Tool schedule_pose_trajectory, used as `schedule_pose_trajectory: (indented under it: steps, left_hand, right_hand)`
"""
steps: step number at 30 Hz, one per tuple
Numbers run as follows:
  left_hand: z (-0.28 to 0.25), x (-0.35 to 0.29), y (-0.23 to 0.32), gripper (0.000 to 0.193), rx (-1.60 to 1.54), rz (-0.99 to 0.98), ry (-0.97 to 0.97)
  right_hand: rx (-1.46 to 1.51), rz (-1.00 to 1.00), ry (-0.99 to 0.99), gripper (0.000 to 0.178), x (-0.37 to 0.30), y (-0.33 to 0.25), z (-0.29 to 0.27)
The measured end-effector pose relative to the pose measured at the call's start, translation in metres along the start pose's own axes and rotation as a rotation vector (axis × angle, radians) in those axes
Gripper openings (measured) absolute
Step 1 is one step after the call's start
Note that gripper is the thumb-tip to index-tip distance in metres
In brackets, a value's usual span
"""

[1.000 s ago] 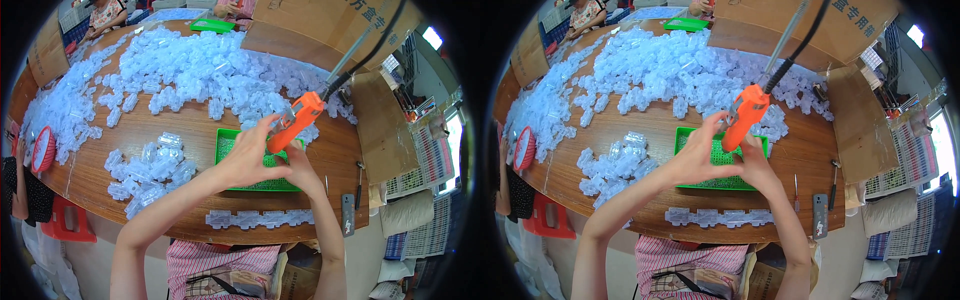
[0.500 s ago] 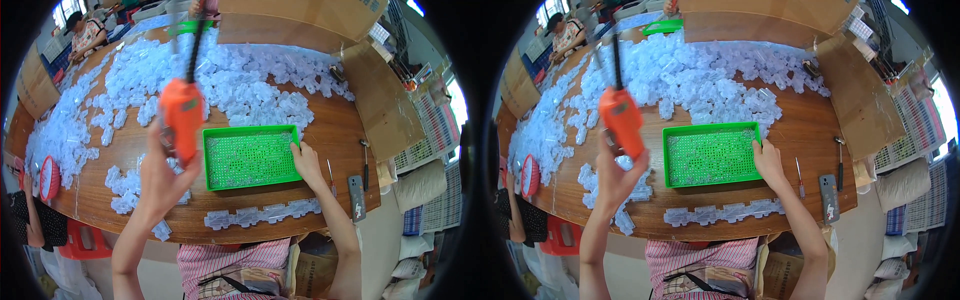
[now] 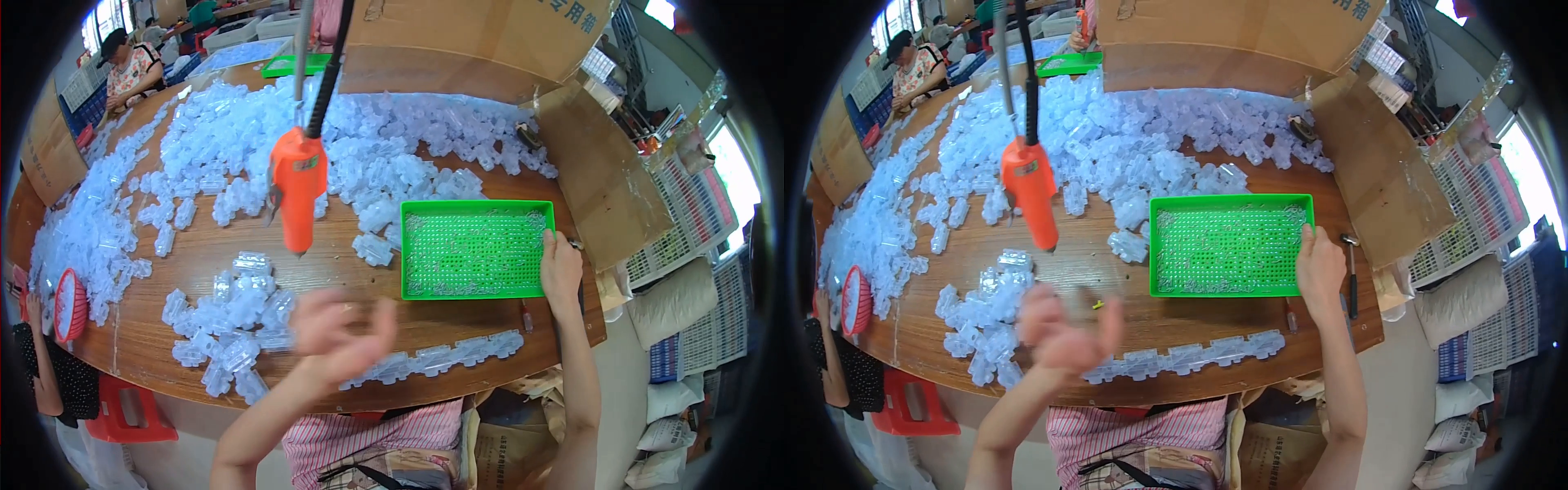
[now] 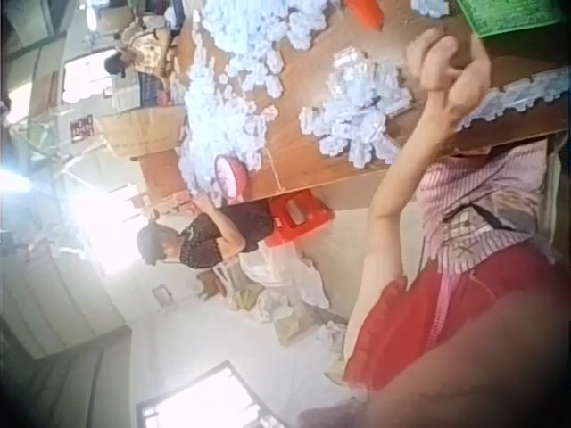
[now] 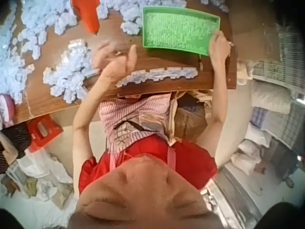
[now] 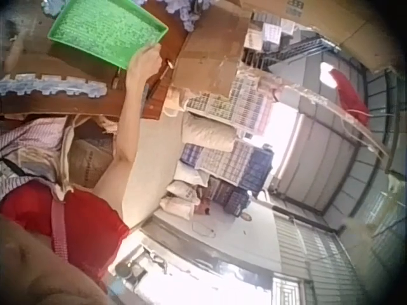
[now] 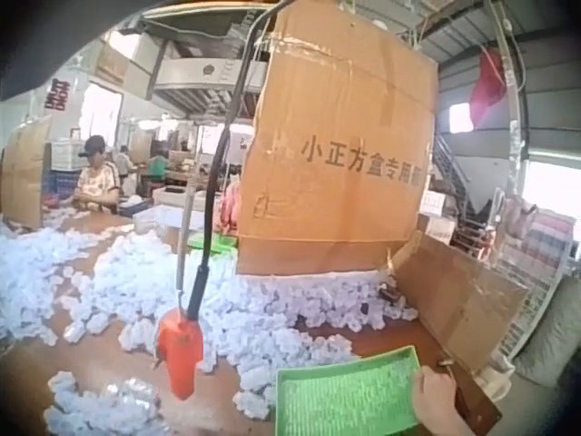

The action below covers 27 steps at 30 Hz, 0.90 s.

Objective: The person pours small metal pins from a green tray into their hand and places them into clear plastic components. They then use an orange power tool to drive the pins into the components before repeating the process.

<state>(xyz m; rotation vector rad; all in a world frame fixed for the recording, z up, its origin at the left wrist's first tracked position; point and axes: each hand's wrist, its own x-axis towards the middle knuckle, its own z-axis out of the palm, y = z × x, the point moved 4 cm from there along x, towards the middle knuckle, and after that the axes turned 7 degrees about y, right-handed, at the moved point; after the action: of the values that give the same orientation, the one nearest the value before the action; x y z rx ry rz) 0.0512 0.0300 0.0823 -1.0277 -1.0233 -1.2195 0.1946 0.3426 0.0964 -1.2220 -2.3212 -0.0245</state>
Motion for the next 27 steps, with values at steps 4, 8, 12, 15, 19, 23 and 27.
schedule_pose_trajectory:
  steps: [4,8,12,15,19,23,27]
  left_hand:
    - [0.093,-0.03,0.023,0.027,-0.419,-0.87,-0.53]
    - [0.163,-0.07,0.025,0.04,-0.453,-1.354,-0.295]
    - [0.212,-0.116,0.048,0.058,-0.827,-2.032,-0.031]
    - [0.232,-0.129,0.082,0.062,-0.996,-2.339,0.287]
    - [0.242,-0.136,0.089,0.06,-0.884,-2.405,0.371]
    - [0.242,-0.143,0.089,0.058,-0.818,-2.447,0.416]
    - [0.238,-0.153,0.086,0.059,-0.797,-2.495,0.514]
  right_hand:
    - [-0.026,-0.023,0.1,0.04,0.008,0.023,-0.04]
    - [-0.159,0.005,0.206,0.039,0.016,0.047,-0.079]
    - [-0.334,0.011,0.252,0.037,0.029,0.053,-0.113]
    - [-0.391,0.014,0.263,0.037,0.032,0.056,-0.126]
    - [-0.404,0.007,0.271,0.036,0.027,0.051,-0.13]
    - [-0.403,0.057,0.25,0.034,0.016,0.052,-0.127]
    - [-0.355,0.127,0.18,0.03,0.001,0.041,-0.129]
